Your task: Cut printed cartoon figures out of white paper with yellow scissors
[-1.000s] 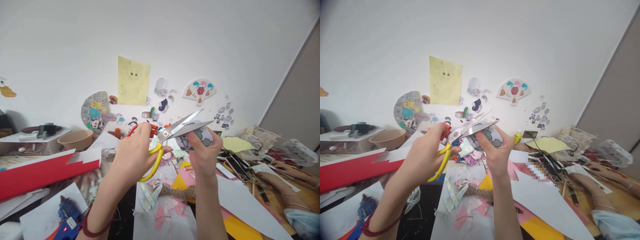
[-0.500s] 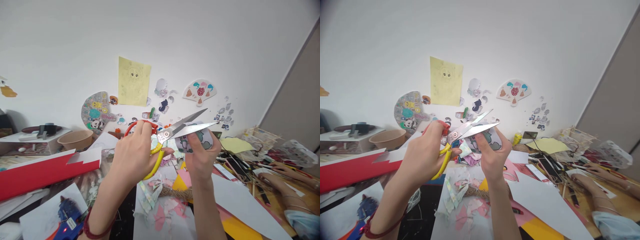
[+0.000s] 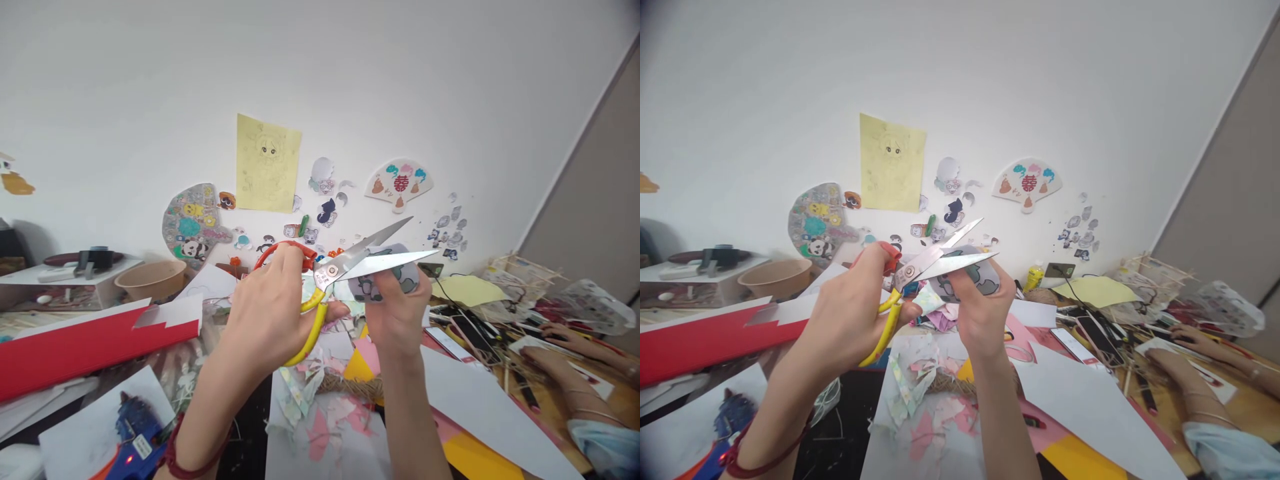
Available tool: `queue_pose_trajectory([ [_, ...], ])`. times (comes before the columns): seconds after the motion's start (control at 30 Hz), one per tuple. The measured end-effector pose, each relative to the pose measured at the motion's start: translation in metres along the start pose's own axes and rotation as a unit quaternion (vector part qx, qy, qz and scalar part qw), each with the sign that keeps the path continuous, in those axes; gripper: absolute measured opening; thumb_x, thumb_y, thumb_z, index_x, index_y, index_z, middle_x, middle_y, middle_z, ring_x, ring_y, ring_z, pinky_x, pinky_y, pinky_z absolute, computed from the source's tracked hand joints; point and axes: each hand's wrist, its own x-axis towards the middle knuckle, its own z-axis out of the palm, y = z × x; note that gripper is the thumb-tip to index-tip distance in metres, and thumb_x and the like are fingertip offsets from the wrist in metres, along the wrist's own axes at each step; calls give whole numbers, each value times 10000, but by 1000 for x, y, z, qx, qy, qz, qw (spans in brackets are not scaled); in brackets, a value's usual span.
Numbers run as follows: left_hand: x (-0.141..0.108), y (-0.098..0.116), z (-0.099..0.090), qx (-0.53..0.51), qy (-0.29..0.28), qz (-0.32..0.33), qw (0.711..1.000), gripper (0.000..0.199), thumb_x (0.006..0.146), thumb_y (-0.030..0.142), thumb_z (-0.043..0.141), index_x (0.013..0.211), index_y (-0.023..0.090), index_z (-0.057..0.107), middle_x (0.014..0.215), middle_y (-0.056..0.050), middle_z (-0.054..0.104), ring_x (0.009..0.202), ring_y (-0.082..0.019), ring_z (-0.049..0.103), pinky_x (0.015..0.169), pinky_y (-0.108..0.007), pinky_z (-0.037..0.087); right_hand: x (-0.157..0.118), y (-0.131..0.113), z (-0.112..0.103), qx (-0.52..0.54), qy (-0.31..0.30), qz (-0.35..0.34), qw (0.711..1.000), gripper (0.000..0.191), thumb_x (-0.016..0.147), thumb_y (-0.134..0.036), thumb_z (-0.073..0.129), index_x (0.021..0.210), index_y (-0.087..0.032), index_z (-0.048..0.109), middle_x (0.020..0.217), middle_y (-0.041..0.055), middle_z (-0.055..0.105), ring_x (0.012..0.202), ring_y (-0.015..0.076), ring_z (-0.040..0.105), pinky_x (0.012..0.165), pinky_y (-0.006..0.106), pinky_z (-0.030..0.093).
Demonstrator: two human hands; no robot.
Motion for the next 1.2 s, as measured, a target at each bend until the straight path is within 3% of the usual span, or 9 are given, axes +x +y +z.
queue_pose_trajectory([
  [0.27,1,2,2,-7,-11,-6,1000,383,926,598,386,1032,231,371,978,-74,626,770,-291,631,587,-347,364,1,0,-2,25,-34,-11,999,135,724,-315,806,705,-222,709,704,-15,618,667,125,578,624,273,520],
  [0.67,3,-3,6,-1,0,20,1000,395,957,616,321,1018,228,369,942,-60,600,702,-239,586,550,-311,315,-3,-1,0,59,-8,-6,998,108,721,-265,831,728,-219,734,614,-43,554,586,90,503,572,233,490],
  [0.93,3,-5,7,-10,20,31,999,386,957,603,335,1019,225,378,971,-65,611,751,-248,601,555,-310,315,-6,-3,2,1,40,-40,998,131,707,-258,831,674,-204,716,628,-38,556,567,85,490,526,223,470],
  [1.2,3,-3,3,-40,-18,20,999,435,912,663,391,990,235,391,918,-41,608,706,-238,572,567,-322,336,-6,-2,-2,-39,45,-67,996,203,708,-259,815,608,-188,654,576,-49,451,538,85,430,495,235,447],
])
